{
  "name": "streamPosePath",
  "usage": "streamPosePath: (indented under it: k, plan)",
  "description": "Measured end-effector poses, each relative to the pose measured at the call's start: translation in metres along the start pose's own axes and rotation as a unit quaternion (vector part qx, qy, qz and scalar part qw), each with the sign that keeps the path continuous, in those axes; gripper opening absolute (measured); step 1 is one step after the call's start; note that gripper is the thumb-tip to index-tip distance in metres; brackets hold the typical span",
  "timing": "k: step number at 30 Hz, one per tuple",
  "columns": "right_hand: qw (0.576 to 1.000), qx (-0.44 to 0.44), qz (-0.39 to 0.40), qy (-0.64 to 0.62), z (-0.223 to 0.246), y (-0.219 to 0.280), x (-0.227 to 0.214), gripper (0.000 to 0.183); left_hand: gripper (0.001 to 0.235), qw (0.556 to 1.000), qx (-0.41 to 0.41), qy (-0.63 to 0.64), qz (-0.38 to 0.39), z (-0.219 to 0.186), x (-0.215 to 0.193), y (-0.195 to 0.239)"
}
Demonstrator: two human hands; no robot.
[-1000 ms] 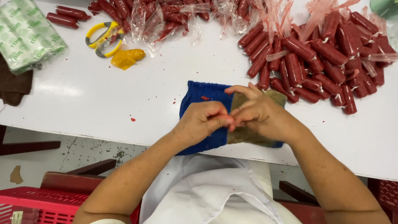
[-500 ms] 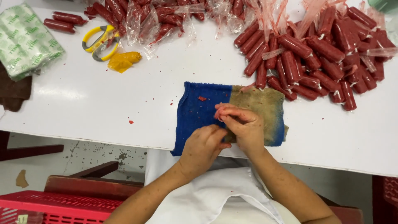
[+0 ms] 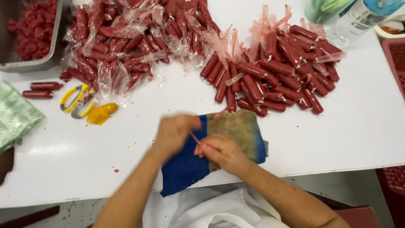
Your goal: The person repeatedly picks up individual red sausages, wipes them with a blue and brown cloth, and places them into a pile of pre-packaged sausages on a white table. The task involves handling the sausages one by one and using the cloth to clean them before packaging.
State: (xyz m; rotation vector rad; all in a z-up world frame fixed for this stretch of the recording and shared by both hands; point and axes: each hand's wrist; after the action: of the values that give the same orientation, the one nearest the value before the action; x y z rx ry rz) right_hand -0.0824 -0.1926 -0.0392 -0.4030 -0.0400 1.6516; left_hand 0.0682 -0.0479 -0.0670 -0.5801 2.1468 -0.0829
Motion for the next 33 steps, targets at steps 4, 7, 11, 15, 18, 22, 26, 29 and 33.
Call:
streamPosePath:
  k: [4,7,11,15,18,22,26,29,33]
  plan:
    - [0.992,0.067,-0.044,-0.101,-0.001,-0.024,-0.056,0.024,0.019,0.992,-0.049,0.112,-0.042,0.033,0.008,-0.095]
    - [0.98,0.118,-0.089,-0.133,0.034,-0.05,-0.139,0.024,0.022,0.969,-0.047,0.239,-0.033,0.033,-0.017,-0.157]
    - [0.948,0.198,-0.092,-0.233,0.048,-0.067,-0.263,0.047,0.046,0.976,-0.113,0.181,-0.032,0.057,-0.074,-0.237]
    - [0.848,0.45,-0.226,0.167,0.099,-0.102,-0.26,0.035,0.038,0.938,-0.338,-0.075,0.032,0.065,-0.075,-0.307]
    - [0.843,0.361,-0.105,0.384,0.051,-0.088,-0.27,0.061,0.093,0.855,-0.382,-0.322,0.138,0.093,-0.031,-0.33]
    - [0.91,0.167,-0.091,0.369,0.039,-0.058,-0.228,0.048,0.034,0.893,-0.342,-0.271,0.107,0.09,-0.031,-0.32]
    - [0.904,0.112,-0.067,0.407,0.051,-0.067,-0.182,0.061,0.018,0.93,-0.315,-0.061,0.18,0.01,-0.102,-0.276]
    - [0.933,0.123,-0.069,0.33,0.04,-0.094,-0.152,0.085,0.043,0.901,-0.227,-0.179,0.322,-0.084,-0.135,-0.233]
    - [0.945,0.075,-0.094,-0.304,-0.01,-0.11,-0.09,0.032,0.014,0.904,0.094,-0.413,0.057,-0.066,-0.099,-0.175]
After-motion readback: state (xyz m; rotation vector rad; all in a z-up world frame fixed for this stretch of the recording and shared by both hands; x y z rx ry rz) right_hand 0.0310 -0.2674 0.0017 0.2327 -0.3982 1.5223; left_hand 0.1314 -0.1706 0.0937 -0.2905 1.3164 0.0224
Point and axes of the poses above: each hand's wrist, its own y-axis away from the middle knuckle, its own x-axis out of the palm, z = x × y, and after that the axes turned 14 degrees about z, right-handed
